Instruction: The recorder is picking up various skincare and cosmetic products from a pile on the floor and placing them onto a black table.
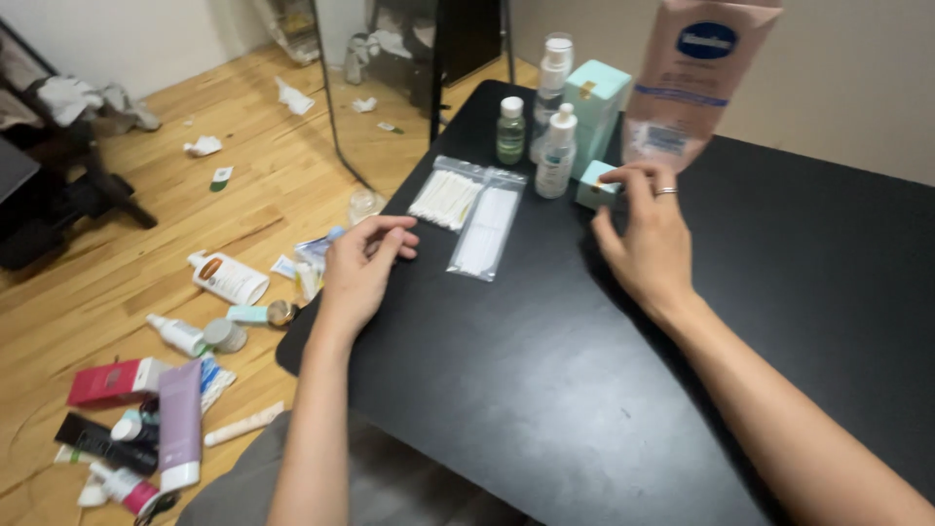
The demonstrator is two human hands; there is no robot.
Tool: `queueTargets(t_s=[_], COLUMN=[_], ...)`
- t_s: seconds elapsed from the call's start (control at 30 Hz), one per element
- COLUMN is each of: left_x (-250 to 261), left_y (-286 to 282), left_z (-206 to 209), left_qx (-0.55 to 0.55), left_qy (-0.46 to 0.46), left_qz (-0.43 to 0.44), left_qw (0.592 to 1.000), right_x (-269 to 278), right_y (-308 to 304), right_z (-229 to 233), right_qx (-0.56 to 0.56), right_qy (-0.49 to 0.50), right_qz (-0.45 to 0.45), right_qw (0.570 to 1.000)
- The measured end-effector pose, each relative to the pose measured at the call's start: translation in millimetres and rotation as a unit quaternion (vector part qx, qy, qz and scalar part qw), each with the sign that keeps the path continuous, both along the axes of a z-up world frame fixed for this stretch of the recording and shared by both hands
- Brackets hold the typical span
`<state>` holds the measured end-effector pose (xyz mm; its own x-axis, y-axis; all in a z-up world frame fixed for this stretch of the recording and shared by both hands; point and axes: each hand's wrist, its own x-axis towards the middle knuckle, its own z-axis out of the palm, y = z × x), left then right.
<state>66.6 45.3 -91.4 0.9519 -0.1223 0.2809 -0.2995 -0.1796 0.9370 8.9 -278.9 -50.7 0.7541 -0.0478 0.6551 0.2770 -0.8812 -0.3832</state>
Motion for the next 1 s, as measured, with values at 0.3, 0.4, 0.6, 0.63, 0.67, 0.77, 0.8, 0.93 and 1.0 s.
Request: queueTargets(t_s=[0.3,0.4,0.6,0.63,0.67,0.77,0.8,0.93,1.0], left_x=[6,-4,-41,-46,-51,-60,-63,-46,-45], left_y=[2,12,113,131,148,188,199,219,211], left_z=[-11,3,-12,-27,-41,-92,-112,-228,-236], left_qx=[-0.059,-0.037,0.143,0.143,0.112,0.065,0.048,-0.036,-0.006], left_qy=[-0.057,-0.049,-0.101,-0.097,-0.057,0.007,0.029,0.061,0.12], left_qz=[0.081,0.133,0.321,0.324,0.344,0.39,0.409,0.426,0.426], left_qw=[0.993,0.989,0.931,0.93,0.931,0.919,0.911,0.902,0.897], right_x=[-19,-16,15,21,28,49,54,78,97], right_y=[71,106,162,171,180,215,228,267,282], right_z=[25,28,16,12,8,4,3,1,-7], right_qx=[0.021,0.036,0.015,0.014,0.01,0.021,0.035,0.038,0.004], right_qy=[-0.006,0.032,0.058,0.062,0.062,0.1,0.138,0.209,0.223], right_qz=[0.204,0.276,0.359,0.363,0.381,0.411,0.414,0.422,0.422], right_qw=[0.979,0.96,0.931,0.93,0.922,0.906,0.899,0.881,0.879])
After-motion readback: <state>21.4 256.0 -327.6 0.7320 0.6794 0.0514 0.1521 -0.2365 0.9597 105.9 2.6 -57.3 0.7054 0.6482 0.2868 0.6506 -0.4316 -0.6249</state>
